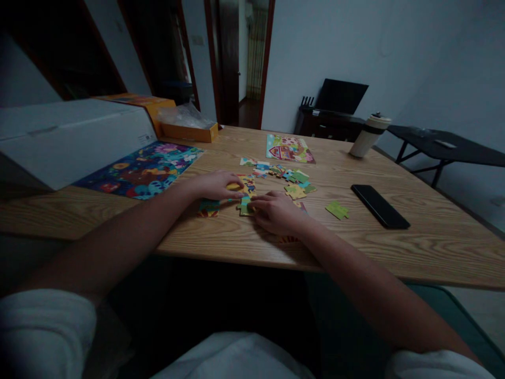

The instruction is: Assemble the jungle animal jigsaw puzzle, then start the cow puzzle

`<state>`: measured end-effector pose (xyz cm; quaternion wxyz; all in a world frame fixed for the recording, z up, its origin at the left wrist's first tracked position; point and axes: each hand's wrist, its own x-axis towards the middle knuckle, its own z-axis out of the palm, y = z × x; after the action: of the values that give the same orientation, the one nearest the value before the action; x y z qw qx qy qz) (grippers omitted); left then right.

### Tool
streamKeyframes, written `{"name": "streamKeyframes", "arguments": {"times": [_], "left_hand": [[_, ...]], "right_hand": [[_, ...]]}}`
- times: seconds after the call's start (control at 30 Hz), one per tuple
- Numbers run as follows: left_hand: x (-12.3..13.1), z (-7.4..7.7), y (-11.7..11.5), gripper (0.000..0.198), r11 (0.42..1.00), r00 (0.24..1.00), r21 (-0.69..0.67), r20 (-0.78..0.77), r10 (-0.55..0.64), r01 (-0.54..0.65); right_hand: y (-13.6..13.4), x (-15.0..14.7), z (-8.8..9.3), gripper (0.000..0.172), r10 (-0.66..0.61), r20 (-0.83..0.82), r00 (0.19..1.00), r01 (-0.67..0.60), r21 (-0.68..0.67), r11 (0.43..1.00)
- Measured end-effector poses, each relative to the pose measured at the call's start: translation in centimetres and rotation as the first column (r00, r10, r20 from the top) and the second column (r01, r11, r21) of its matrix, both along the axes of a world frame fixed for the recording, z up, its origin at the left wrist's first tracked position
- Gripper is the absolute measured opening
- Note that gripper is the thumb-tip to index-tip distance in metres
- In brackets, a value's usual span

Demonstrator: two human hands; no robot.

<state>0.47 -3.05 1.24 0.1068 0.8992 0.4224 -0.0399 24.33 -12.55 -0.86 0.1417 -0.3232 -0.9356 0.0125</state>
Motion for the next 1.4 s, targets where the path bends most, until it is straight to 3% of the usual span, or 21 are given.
{"name": "streamKeyframes", "arguments": {"times": [0.13,0.4,0.6,0.73,0.83,0.93,1.03,1.13,1.23,1.33,1.4], "left_hand": [[0.3,-0.1,-0.3,0.079,0.998,0.999,0.069,-0.049,-0.005,0.008],[0.3,0.1,-0.6,0.074,0.997,0.998,0.074,-0.06,0.0,0.004],[0.3,0.0,-0.5,0.077,0.998,0.999,0.064,-0.046,0.004,-0.001],[0.2,0.2,-0.4,0.073,0.999,0.998,0.039,-0.052,-0.027,0.03],[0.0,0.6,-0.6,0.072,0.998,0.997,-0.003,-0.047,-0.059,0.059],[-0.2,0.9,-0.6,0.072,0.997,0.997,-0.037,-0.048,-0.067,0.065],[-0.5,0.6,-0.2,0.071,0.997,0.997,-0.038,-0.031,-0.069,0.068],[-0.7,0.3,0.4,0.071,0.996,0.997,-0.053,-0.011,-0.072,0.071],[-1.1,0.2,0.7,0.07,0.995,0.997,-0.063,0.011,-0.072,0.073],[-1.6,0.3,1.2,0.068,0.995,0.997,-0.077,0.047,-0.054,0.058],[-2.1,0.4,1.6,0.065,0.998,0.997,-0.066,0.077,-0.017,0.023]], "right_hand": [[-0.3,-0.3,0.1,0.021,0.002,0.013,1.0,-0.002,0.003,1.0],[-0.1,0.2,0.0,0.027,-0.092,-0.009,0.996,0.092,0.052,0.994],[-0.3,-0.2,-0.2,0.027,-0.132,-0.004,0.991,0.132,0.012,0.991],[1.0,1.5,0.9,0.035,-0.189,-0.102,0.977,0.19,0.001,0.982],[3.4,5.1,2.7,0.042,-0.387,-0.292,0.875,0.382,-0.077,0.921],[6.3,9.1,3.5,0.045,-0.607,-0.317,0.729,0.549,-0.258,0.795],[8.3,11.9,2.2,0.046,-0.687,-0.269,0.675,0.604,-0.333,0.724],[9.2,12.7,-0.1,0.051,-0.723,-0.19,0.664,0.641,-0.354,0.682],[9.1,12.5,-1.3,0.053,-0.687,-0.127,0.716,0.629,-0.309,0.713],[8.3,12.1,-1.2,0.053,-0.568,-0.084,0.819,0.521,-0.309,0.796],[7.8,11.9,-0.8,0.055,-0.509,-0.031,0.86,0.467,-0.353,0.811]]}}
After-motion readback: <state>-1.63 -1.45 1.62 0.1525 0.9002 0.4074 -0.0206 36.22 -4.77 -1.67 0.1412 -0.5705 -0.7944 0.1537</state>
